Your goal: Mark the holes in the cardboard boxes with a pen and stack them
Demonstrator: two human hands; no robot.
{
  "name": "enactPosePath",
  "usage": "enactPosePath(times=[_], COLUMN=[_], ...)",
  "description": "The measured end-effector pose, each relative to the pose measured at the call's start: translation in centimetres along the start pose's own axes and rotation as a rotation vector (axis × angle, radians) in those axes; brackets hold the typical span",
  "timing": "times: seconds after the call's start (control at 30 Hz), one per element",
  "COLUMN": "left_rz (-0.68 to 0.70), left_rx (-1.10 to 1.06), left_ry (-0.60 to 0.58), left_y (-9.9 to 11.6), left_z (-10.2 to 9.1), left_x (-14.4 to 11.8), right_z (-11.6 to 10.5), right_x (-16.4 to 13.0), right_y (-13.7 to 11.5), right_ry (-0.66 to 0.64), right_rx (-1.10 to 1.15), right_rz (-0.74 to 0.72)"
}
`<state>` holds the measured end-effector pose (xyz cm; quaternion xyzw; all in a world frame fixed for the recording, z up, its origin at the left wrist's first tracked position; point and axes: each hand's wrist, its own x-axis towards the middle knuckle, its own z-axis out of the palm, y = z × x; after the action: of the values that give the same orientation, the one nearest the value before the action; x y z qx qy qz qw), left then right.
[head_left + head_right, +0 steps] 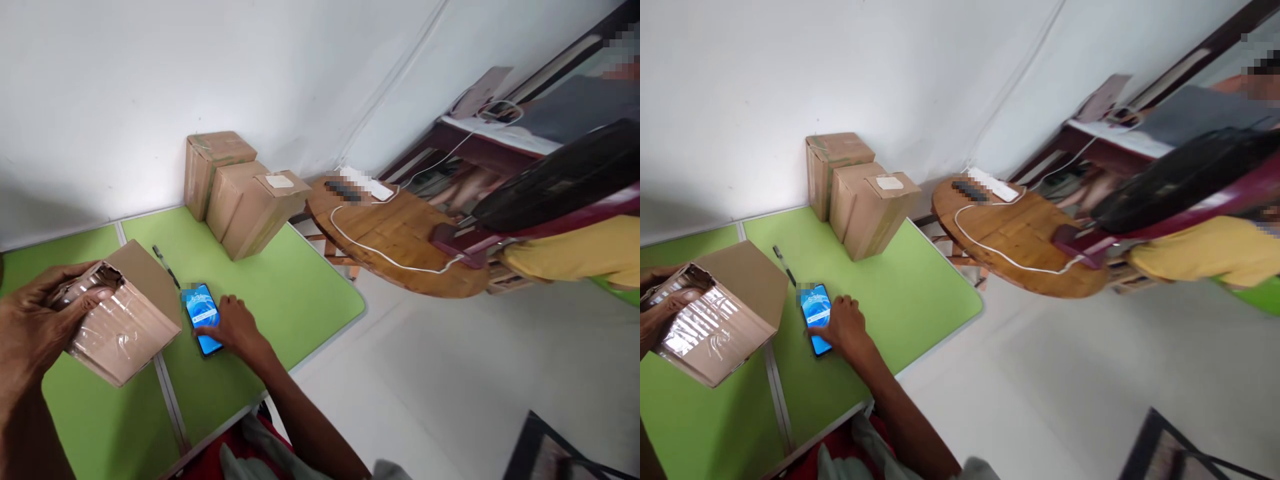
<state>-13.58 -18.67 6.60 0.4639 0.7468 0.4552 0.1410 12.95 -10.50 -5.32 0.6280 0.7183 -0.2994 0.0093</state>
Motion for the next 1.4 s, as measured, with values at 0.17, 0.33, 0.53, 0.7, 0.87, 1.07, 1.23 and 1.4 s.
enactPosePath(times=[0.17, 0.33, 0.53, 0.7, 0.87, 1.07, 1.23, 1.4], left_rz=[-0.130, -0.076, -0.022, 0.087, 0.225, 0.274, 0.254, 0.149], left_rx=[-0.081, -0.102, -0.083, -0.023, 0.026, -0.006, 0.000, -0.022], left_ry=[-0.011, -0.042, -0.098, -0.137, -0.179, -0.278, -0.259, -0.229], left_y=[1.3, 1.7, 0.8, 1.2, 2.6, 3.4, 2.7, 2.2], left_z=[0.6, 1.1, 1.2, 1.5, 1.9, 1.7, 1.5, 1.3], left_x=[0.1, -0.4, -0.3, 0.0, -0.3, -0.5, 0.0, 0.4], right_z=[3.3, 3.5, 1.0, -2.6, -3.6, -2.3, -2.6, -3.5], right_x=[-2.3, -1.5, -5.6, -8.9, -8.5, -7.7, -7.9, -8.0], right_y=[1.5, 3.0, 6.0, 4.0, -1.5, -3.4, -2.8, -2.5], right_ry=[0.007, -0.068, -0.289, -0.454, -0.581, -0.603, -0.600, -0.687], right_rx=[0.165, 0.483, 1.087, 1.548, 1.597, 1.577, 1.590, 1.597], right_rz=[0.080, 0.029, -0.125, -0.301, -0.488, -0.472, -0.479, -0.570])
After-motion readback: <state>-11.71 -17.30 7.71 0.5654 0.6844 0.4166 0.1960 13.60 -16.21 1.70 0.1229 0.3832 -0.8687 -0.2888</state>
